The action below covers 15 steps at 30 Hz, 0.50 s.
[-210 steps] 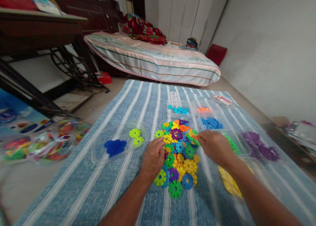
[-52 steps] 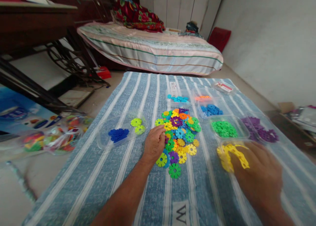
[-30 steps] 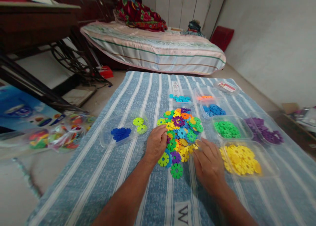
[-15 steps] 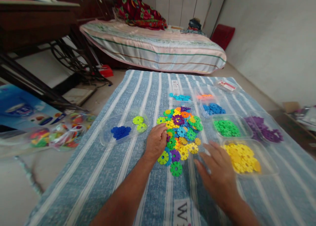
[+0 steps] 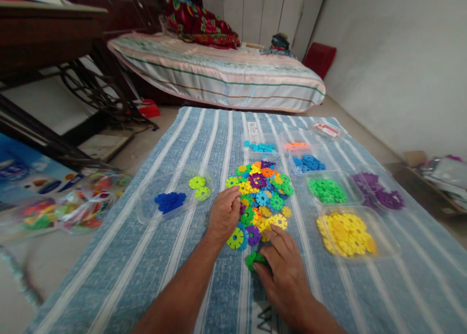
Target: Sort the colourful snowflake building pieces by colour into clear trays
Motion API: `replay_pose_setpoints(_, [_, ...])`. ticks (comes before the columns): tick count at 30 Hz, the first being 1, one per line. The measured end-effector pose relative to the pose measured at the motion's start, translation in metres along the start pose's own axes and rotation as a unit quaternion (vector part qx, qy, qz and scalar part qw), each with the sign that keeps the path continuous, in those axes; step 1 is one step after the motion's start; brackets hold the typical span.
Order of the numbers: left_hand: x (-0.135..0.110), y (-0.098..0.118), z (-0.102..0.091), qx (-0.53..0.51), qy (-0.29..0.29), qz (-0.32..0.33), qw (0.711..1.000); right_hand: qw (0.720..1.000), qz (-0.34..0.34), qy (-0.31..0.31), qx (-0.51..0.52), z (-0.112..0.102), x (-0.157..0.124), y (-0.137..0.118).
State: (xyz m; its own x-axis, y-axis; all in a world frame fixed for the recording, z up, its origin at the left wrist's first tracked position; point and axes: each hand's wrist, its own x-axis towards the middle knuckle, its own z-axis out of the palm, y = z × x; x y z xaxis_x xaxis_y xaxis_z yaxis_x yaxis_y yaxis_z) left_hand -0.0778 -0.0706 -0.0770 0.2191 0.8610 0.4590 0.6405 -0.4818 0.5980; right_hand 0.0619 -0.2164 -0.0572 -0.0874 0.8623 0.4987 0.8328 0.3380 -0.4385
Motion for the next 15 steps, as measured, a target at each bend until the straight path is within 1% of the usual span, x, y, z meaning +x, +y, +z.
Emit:
replay_pose_setpoints(3, [0.000, -0.001, 0.000, 0.001, -0.001, 0.001, 1.000, 1.000, -0.002, 0.013, 0.026, -0.010, 0.005, 0.009])
replay_pose_setpoints(5, [0.000, 0.000, 0.000, 0.002, -0.003, 0.000, 1.000, 0.999, -0.012, 0.038, 0.003, -0.026, 0.015, 0.025])
replay_pose_setpoints(7, [0.000, 0.001, 0.000, 0.002, -0.004, -0.002, 1.000, 0.994, -0.022, 0.088, -0.061, -0.048, 0.030, 0.048])
replay_pose_setpoints(9, [0.000, 0.002, -0.001, 0.002, -0.004, -0.005, 1.000, 0.974, -0.012, 0.165, -0.155, -0.071, 0.045, 0.072])
replay_pose_setpoints(11, [-0.001, 0.003, -0.001, 0.002, -0.004, -0.007, 1.000, 0.955, -0.007, 0.211, -0.211, -0.087, 0.057, 0.089])
replay_pose_setpoints(12, [-0.001, 0.003, -0.001, 0.001, -0.004, -0.008, 1.000, 0.952, -0.014, 0.216, -0.215, -0.090, 0.060, 0.093])
replay_pose_setpoints(13, [-0.001, 0.003, -0.001, 0.001, -0.005, -0.008, 1.000, 0.956, -0.025, 0.209, -0.204, -0.089, 0.061, 0.093])
replay_pose_setpoints(15, [-0.001, 0.003, -0.001, -0.001, -0.003, -0.008, 1.000, 0.973, -0.049, 0.168, -0.153, -0.076, 0.057, 0.083])
